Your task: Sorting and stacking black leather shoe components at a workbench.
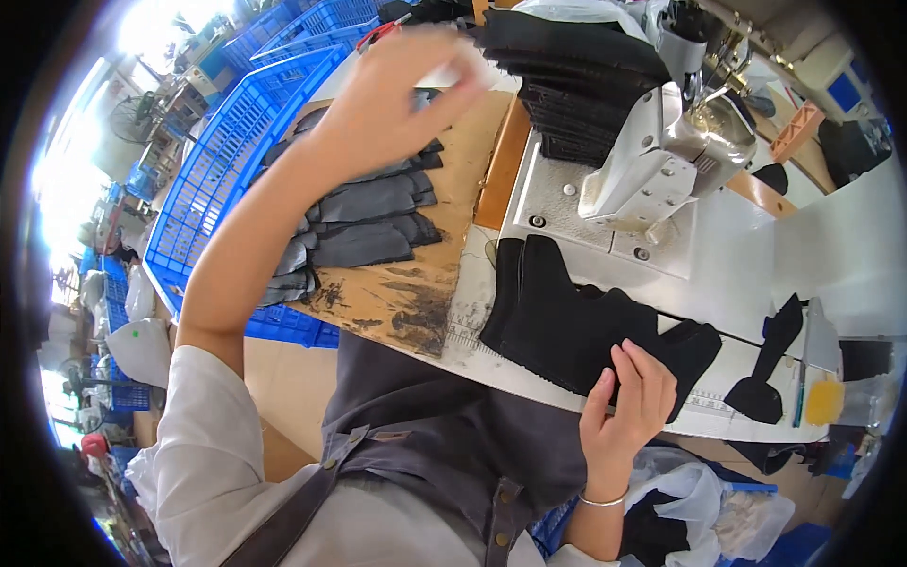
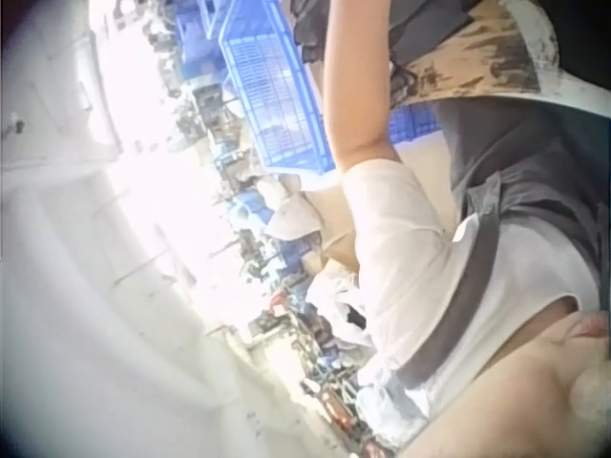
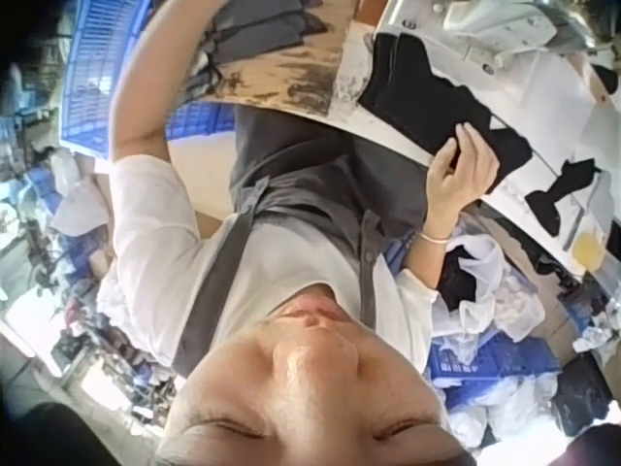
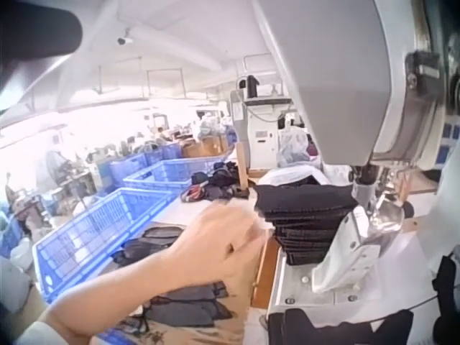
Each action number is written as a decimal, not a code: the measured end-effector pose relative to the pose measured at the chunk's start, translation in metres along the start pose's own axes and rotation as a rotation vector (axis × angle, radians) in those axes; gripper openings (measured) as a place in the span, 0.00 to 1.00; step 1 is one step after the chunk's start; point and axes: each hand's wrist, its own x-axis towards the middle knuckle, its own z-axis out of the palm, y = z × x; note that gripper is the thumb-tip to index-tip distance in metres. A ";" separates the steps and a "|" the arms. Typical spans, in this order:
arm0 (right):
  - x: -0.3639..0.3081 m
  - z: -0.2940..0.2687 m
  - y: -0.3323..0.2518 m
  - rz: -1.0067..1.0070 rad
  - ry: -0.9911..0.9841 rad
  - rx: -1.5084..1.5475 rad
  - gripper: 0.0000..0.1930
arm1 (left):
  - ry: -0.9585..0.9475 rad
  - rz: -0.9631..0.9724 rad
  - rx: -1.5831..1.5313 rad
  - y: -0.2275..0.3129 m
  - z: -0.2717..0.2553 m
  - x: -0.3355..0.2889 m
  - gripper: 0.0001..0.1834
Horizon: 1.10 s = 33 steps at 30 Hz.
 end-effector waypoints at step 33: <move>0.085 0.084 -0.096 -0.575 -0.375 0.173 0.21 | -0.226 -0.261 0.202 0.051 -0.014 -0.154 0.05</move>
